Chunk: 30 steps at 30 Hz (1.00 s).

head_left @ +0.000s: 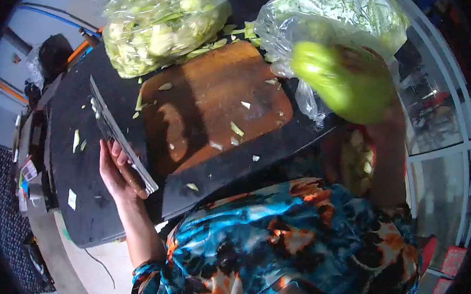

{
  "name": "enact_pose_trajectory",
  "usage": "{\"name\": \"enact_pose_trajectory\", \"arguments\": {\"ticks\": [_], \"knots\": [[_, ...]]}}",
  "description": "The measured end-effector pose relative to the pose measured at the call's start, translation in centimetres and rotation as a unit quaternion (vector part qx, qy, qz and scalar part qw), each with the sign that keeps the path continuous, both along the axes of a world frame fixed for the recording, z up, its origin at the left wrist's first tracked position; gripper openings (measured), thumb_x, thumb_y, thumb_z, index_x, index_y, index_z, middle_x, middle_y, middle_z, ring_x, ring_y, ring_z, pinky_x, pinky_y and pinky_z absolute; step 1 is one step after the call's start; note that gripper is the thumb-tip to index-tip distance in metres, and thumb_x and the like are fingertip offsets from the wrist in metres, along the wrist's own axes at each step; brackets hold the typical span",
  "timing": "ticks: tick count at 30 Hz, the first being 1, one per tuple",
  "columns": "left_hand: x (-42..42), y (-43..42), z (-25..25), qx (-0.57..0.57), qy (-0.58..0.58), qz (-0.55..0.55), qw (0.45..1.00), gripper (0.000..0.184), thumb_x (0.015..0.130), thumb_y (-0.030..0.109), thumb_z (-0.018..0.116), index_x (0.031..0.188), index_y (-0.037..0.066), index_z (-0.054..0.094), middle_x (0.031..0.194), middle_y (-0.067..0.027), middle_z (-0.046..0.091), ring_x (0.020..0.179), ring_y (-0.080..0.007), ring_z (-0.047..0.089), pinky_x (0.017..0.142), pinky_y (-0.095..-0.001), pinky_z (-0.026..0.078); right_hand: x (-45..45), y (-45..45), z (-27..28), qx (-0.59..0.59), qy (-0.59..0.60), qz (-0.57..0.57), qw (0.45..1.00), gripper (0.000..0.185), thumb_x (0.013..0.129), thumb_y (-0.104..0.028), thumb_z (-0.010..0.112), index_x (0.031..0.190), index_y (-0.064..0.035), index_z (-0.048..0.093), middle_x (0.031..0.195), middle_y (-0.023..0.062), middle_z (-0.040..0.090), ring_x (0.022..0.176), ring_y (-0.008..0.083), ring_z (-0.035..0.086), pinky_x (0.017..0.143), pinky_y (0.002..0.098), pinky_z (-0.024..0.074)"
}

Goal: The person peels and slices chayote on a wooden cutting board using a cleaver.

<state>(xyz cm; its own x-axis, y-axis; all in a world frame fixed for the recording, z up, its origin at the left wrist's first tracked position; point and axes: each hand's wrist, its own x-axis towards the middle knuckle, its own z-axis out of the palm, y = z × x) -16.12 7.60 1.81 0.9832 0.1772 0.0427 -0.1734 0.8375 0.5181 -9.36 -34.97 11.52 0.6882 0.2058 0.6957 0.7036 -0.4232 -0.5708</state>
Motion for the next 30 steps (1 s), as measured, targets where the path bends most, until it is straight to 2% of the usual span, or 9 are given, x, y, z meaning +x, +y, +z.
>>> {"name": "enact_pose_trajectory", "arguments": {"ticks": [3,10,13,18,20,22,25,28,30], "knots": [[-0.3,-0.5,0.9,-0.019,-0.008,0.001,1.0,0.028,0.097,0.026,0.038,0.076,0.008,0.041,0.065,0.0006,0.038,0.055,-0.0092,0.04,0.05,-0.0239,0.038,0.9,6.0,-1.6,-0.115,-0.108,0.062,0.986,0.076,0.057,-0.01,0.072,0.127,-0.0076,0.042,0.126,0.0121,0.042,0.114,0.0307,0.046,0.092,0.0391,0.0438],[-1.0,-2.4,4.2,0.004,-0.024,0.02,0.999,0.03,0.097,0.033,0.037,0.083,0.008,0.045,0.065,0.0011,0.039,0.053,-0.0097,0.041,0.054,-0.0261,0.044,4.2,13.3,-7.4,-0.303,0.023,0.143,0.942,0.066,0.064,-0.009,0.069,0.125,-0.0192,0.048,0.132,0.0111,0.036,0.121,0.0328,0.038,0.103,0.0424,0.0319],[-0.5,-2.8,4.6,0.014,-0.032,0.046,0.998,0.03,0.097,0.033,0.036,0.086,0.006,0.046,0.067,0.0011,0.038,0.057,-0.0092,0.04,0.056,-0.024,0.04,4.6,13.3,-7.2,-0.282,-0.026,0.187,0.941,0.067,0.066,-0.02,0.073,0.128,-0.0219,0.047,0.135,0.0095,0.033,0.119,0.0333,0.04,0.098,0.0417,0.0388],[2.8,-5.8,5.9,-0.009,-0.06,-0.046,0.997,0.029,0.096,0.033,0.04,0.08,0.01,0.046,0.061,0.0033,0.039,0.055,-0.009,0.045,0.061,-0.0275,0.049,4.8,12.9,-6.5,0.012,0.078,0.227,0.971,0.024,0.086,-0.014,0.058,0.107,-0.0014,0.058,0.111,0.0123,0.054,0.107,0.0229,0.052,0.092,0.0344,0.0396],[4.7,-8.2,7.0,0.002,-0.058,-0.046,0.997,0.031,0.095,0.036,0.04,0.08,0.01,0.046,0.063,0.0031,0.041,0.057,-0.0092,0.046,0.064,-0.0281,0.048,3.3,12.9,-5.1,0.177,0.313,0.357,0.862,0.032,0.093,-0.027,0.047,0.107,0.0,0.056,0.11,0.0097,0.056,0.103,0.0196,0.054,0.089,0.0322,0.0426],[6.4,-10.8,8.2,0.034,-0.061,-0.071,0.995,0.035,0.095,0.04,0.038,0.08,0.009,0.047,0.066,0.0019,0.044,0.059,-0.0092,0.047,0.066,-0.0288,0.047,2.1,13.5,-5.6,0.287,0.517,0.468,0.656,0.049,0.094,-0.043,0.038,0.115,-0.001,0.051,0.11,0.0125,0.056,0.098,0.0201,0.057,0.084,0.0338,0.0466],[8.1,-13.5,7.9,0.17,-0.088,-0.153,0.97,0.042,0.096,0.043,0.031,0.079,0.007,0.046,0.076,-0.0031,0.051,0.056,-0.0097,0.047,0.045,-0.0217,0.041,1.0,13.7,-5.7,0.303,0.574,0.515,0.56,0.079,0.082,-0.068,0.034,0.126,-0.0021,0.042,0.109,0.0196,0.055,0.084,0.0267,0.059,0.071,0.0356,0.0479],[8.1,-14.8,8.6,0.3,-0.112,-0.203,0.925,0.028,0.097,0.03,0.037,0.104,0.004,0.045,0.09,-0.0062,0.061,0.072,-0.0078,0.057,0.053,-0.0208,0.047,2.0,12.8,-7.8,0.31,0.565,0.576,0.503,0.095,0.074,-0.081,0.026,0.126,-0.003,0.041,0.099,0.0176,0.055,0.076,0.0271,0.057,0.064,0.0324,0.0463],[8.5,-14.6,8.2,0.359,-0.165,-0.219,0.892,0.024,0.097,0.024,0.041,0.109,0.004,0.045,0.093,-0.0053,0.061,0.084,-0.01,0.056,0.075,-0.0248,0.047,2.0,11.8,-9.4,0.351,0.549,0.572,0.498,0.089,0.076,-0.077,0.032,0.122,-0.0022,0.043,0.088,0.0132,0.052,0.072,0.026,0.055,0.06,0.0323,0.0455]]}}
